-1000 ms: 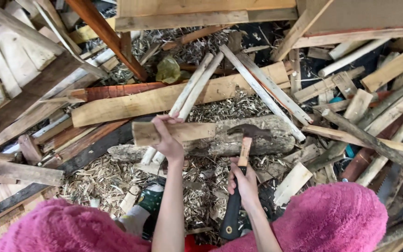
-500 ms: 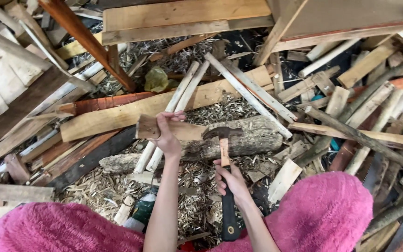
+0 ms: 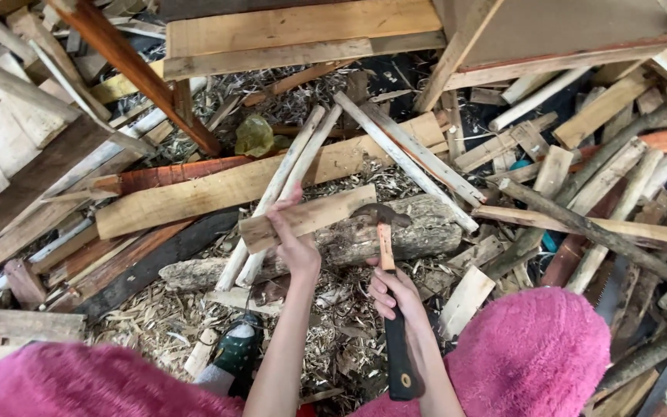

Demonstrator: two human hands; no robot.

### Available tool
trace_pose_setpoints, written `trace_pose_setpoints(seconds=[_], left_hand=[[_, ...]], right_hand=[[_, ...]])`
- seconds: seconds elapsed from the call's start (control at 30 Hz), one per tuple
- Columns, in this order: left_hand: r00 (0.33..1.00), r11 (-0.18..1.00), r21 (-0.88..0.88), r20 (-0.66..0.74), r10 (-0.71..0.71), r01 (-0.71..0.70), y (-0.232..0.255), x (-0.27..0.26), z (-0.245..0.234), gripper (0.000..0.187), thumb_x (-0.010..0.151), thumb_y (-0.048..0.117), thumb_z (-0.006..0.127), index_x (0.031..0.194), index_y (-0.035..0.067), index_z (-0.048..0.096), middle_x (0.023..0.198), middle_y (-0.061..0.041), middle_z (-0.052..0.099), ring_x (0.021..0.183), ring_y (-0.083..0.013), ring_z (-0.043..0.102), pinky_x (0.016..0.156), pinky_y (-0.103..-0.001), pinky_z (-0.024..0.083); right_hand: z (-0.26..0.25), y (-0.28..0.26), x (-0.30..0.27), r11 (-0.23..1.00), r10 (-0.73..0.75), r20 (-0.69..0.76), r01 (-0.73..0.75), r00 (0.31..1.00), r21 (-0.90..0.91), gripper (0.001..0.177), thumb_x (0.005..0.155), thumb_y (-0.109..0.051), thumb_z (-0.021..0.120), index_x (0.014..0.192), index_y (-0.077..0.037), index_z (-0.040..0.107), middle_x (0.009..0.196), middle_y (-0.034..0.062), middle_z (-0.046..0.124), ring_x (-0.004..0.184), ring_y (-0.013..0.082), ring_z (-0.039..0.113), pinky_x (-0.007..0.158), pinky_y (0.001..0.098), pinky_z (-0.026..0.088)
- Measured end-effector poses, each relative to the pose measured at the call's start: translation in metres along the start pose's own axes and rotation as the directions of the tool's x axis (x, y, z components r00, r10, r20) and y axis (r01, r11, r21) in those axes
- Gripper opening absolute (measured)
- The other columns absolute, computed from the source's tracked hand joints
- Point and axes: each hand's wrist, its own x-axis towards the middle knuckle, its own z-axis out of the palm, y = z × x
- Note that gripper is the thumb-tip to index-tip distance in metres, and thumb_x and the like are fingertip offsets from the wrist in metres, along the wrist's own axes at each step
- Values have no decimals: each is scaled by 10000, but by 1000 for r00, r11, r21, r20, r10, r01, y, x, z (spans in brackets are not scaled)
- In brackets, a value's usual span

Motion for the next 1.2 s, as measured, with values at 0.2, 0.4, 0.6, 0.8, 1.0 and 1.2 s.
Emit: trace_pose_setpoints(seconds=[0.2, 0.4, 0.6, 0.8, 1.0, 1.2], left_hand=[[964, 970, -67, 147, -221, 232, 15, 8, -13, 637, 975, 663, 404, 1276, 115, 525, 1471, -187, 534, 1436, -330, 430, 1255, -524, 237], [770, 870, 290, 410, -490, 399, 38, 11, -30, 729, 996, 510, 505, 1561, 94, 309, 1458, -383, 408, 1368, -522, 404, 1135, -640, 360], [831, 908, 102, 373, -413, 406, 24, 11, -39, 558, 1031, 325, 484, 1507, 56, 374, 1437, -350, 444, 1297, -514, 497, 1039, -594, 488], [815, 881, 85, 346, -465, 466, 21, 9, -47, 485, 1010, 319, 509, 1426, 78, 443, 1427, -257, 501, 1340, -455, 490, 1144, -624, 385], [830, 889, 131, 321, -457, 439, 15, 4, -42, 571, 1021, 369, 483, 1483, 43, 404, 1471, -279, 465, 1433, -418, 395, 1224, -591, 231], [794, 852, 190, 310, -523, 488, 49, -12, -10, 785, 1014, 432, 473, 1537, -73, 178, 1571, -386, 201, 1494, -464, 223, 1249, -570, 127]], right_hand=[[-24, -10, 9, 996, -92, -9, 92, 996, 12, 320, 998, -55, 528, 1284, 88, 513, 692, 27, 351, 439, 51, 360, 224, 189, 343], [-5, -25, -5, 993, -119, -53, 120, 991, 10, 292, 994, -43, 526, 1263, 70, 531, 702, 29, 354, 458, 58, 363, 256, 178, 348], [-7, -19, -1, 992, -124, -36, 125, 992, 17, 299, 990, -36, 521, 1262, 88, 526, 697, 33, 350, 464, 63, 361, 256, 182, 347], [-1, -25, -4, 988, -123, -8, 124, 992, 91, 292, 993, -29, 503, 1254, 102, 518, 699, 18, 339, 461, 49, 363, 248, 172, 350], [-3, -29, -6, 988, -128, 29, 125, 991, 93, 304, 995, -33, 495, 1265, 107, 518, 703, 15, 330, 470, 47, 357, 242, 162, 350], [-2, -30, -6, 985, -152, 26, 149, 988, 90, 286, 998, -28, 495, 1252, 101, 522, 699, 14, 333, 467, 49, 364, 249, 161, 358]])
